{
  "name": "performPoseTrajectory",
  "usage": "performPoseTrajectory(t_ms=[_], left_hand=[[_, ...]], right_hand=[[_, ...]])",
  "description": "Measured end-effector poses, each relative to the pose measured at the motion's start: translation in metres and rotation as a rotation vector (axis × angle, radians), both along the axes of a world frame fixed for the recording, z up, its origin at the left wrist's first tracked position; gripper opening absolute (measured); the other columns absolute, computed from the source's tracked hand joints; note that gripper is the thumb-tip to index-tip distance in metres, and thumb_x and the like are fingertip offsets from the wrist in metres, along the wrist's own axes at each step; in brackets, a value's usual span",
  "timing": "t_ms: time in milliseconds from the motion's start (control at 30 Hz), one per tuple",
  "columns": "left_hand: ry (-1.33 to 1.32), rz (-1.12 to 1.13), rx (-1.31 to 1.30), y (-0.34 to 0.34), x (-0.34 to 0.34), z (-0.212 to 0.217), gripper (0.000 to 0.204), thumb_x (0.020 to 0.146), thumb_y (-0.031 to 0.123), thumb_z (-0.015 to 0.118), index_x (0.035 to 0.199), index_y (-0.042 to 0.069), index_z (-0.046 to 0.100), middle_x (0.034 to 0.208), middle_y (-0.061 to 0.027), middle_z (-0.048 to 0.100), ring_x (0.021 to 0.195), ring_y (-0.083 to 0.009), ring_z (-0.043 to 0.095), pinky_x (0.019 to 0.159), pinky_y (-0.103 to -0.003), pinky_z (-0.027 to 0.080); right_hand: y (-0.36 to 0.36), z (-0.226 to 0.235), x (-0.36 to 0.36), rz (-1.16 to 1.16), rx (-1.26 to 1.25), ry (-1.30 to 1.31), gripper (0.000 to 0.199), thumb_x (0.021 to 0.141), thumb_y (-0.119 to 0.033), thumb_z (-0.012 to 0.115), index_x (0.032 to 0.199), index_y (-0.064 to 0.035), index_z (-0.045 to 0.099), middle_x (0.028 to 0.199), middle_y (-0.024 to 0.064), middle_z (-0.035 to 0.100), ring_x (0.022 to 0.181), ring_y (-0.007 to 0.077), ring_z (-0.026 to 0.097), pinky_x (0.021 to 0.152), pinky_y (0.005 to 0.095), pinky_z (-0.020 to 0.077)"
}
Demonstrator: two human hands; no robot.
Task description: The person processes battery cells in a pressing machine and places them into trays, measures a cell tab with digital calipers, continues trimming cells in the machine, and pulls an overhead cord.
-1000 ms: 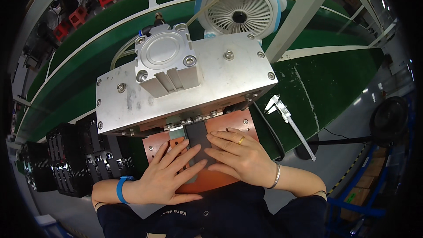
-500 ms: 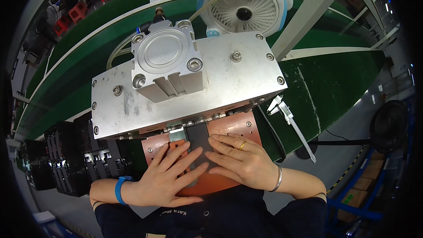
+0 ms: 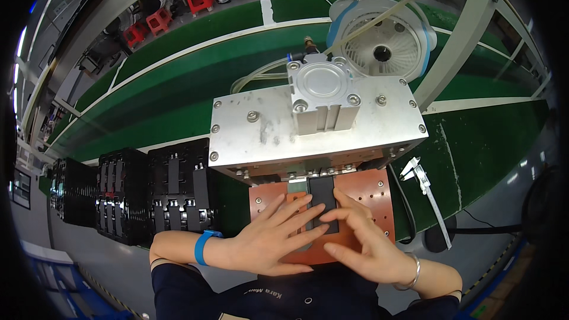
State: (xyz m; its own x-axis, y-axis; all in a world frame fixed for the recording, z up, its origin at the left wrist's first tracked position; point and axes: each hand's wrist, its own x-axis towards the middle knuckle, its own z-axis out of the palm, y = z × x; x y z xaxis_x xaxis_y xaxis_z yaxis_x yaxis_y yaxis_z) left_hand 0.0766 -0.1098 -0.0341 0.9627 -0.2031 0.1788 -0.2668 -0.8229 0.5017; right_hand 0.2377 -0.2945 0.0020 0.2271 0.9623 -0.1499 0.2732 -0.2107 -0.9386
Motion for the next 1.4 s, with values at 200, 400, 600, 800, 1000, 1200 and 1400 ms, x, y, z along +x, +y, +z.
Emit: performPoseTrajectory(t_ms=[200,400,600,800,1000,1200,1400], left_hand=[[-0.156,0.016,-0.001,-0.001,0.001,0.003,0.063,0.082,0.042,0.069,0.134,0.012,0.051,0.146,-0.0173,0.038,0.134,-0.0371,0.036,0.104,-0.055,0.032],[-0.369,0.168,-0.097,0.008,-0.001,0.015,0.043,0.076,0.023,0.077,0.113,0.006,0.064,0.115,-0.0103,0.061,0.096,-0.0264,0.062,0.081,-0.037,0.049],[0.026,0.266,-0.728,0.016,-0.006,0.030,0.026,0.082,0.022,0.076,0.093,0.003,0.062,0.081,-0.0073,0.067,0.056,-0.0099,0.058,0.049,-0.022,0.044],[-0.056,0.490,-0.848,0.049,-0.046,0.037,0.016,0.088,0.014,0.070,0.086,-0.001,0.065,0.069,-0.0020,0.065,0.060,-0.0053,0.061,0.051,-0.020,0.047],[-0.535,1.303,-0.521,0.197,-0.144,0.002,0.018,0.091,0.013,0.063,0.101,-0.001,0.068,0.061,0.0044,0.054,0.054,-0.0019,0.043,0.048,-0.020,0.032],[-0.158,1.429,-0.297,0.226,-0.191,-0.045,0.031,0.078,0.012,0.072,0.106,-0.002,0.068,0.058,-0.0027,0.058,0.053,-0.0061,0.051,0.050,-0.025,0.041],[-0.035,1.494,0.044,0.208,-0.174,-0.040,0.036,0.073,0.018,0.077,0.105,0.002,0.071,0.080,-0.0113,0.067,0.075,-0.0238,0.066,0.073,-0.036,0.052]], right_hand=[[0.023,-0.002,0.012,-0.310,0.023,0.572,0.028,0.089,0.002,0.060,0.112,-0.0073,0.048,0.120,0.0064,0.052,0.111,0.0142,0.051,0.095,0.0281,0.0419],[0.037,-0.007,0.030,-0.336,-0.092,0.287,0.019,0.087,0.003,0.065,0.085,-0.0060,0.049,0.083,0.0018,0.063,0.068,0.0078,0.063,0.060,0.0193,0.0521],[0.024,0.010,-0.008,-0.262,0.234,0.286,0.021,0.083,0.008,0.067,0.083,-0.0037,0.049,0.093,0.0103,0.066,0.083,0.0120,0.067,0.075,0.0244,0.0554],[0.061,0.020,-0.027,-0.014,0.295,0.064,0.019,0.081,0.001,0.072,0.094,-0.0015,0.058,0.095,0.0099,0.068,0.084,0.0146,0.067,0.077,0.0269,0.0560],[0.122,0.018,-0.046,0.428,0.536,-0.628,0.016,0.083,-0.017,0.068,0.094,-0.0073,0.062,0.091,0.0067,0.063,0.082,0.0253,0.064,0.065,0.0341,0.0539],[0.209,-0.026,-0.085,0.742,0.481,-1.228,0.022,0.080,-0.009,0.059,0.101,-0.0058,0.061,0.097,0.0050,0.061,0.088,0.0186,0.058,0.073,0.0316,0.0504],[0.259,-0.078,-0.107,0.673,0.652,-1.577,0.026,0.082,-0.014,0.059,0.106,-0.0043,0.062,0.109,0.0056,0.061,0.104,0.0200,0.056,0.087,0.0370,0.0465]])
